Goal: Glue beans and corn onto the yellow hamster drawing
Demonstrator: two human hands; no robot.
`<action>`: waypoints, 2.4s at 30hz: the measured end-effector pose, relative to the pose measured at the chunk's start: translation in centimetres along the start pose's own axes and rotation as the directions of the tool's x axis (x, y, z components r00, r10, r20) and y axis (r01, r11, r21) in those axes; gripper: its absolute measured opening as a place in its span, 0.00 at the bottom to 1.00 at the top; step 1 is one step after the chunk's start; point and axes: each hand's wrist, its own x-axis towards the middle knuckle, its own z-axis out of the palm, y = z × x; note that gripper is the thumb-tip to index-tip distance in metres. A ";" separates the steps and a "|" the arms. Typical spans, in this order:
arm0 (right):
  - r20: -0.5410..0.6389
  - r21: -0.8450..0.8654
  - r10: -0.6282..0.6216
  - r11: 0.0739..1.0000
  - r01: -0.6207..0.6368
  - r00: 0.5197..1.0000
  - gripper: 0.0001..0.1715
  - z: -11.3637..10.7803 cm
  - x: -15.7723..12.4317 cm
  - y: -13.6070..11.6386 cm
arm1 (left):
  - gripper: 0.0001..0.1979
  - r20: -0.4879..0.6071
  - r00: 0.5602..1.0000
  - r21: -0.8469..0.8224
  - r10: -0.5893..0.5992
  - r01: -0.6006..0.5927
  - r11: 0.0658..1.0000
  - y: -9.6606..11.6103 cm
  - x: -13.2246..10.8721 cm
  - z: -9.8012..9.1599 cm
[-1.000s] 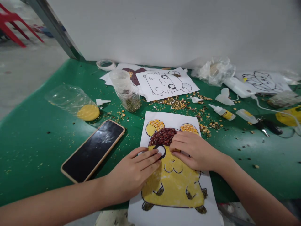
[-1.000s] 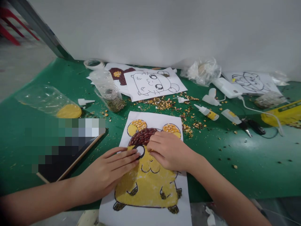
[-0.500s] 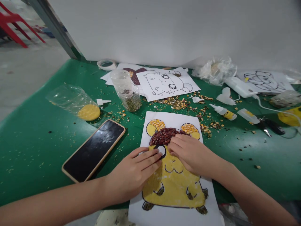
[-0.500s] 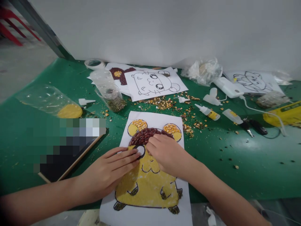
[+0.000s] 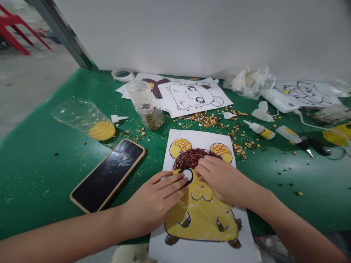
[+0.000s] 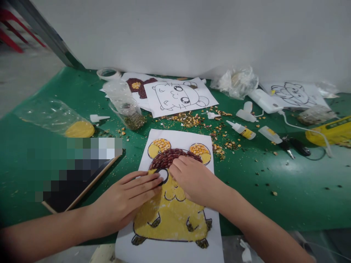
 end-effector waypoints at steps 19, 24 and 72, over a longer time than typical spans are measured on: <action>-0.171 0.362 0.150 0.929 -0.079 0.974 0.10 -0.7 -0.1 0.9 | 0.18 0.032 0.999 -0.014 -0.025 0.026 1.000 0.0 -0.4 0.4; -0.350 0.321 0.284 0.932 -0.171 0.893 0.11 -1.0 -0.3 1.0 | 0.19 0.018 0.999 -0.028 -0.027 0.027 0.999 0.0 -0.6 0.8; -0.273 0.285 0.020 0.956 0.061 0.962 0.09 -1.2 -0.1 1.9 | 0.18 0.014 1.000 -0.015 -0.024 0.025 1.000 0.1 -0.4 0.4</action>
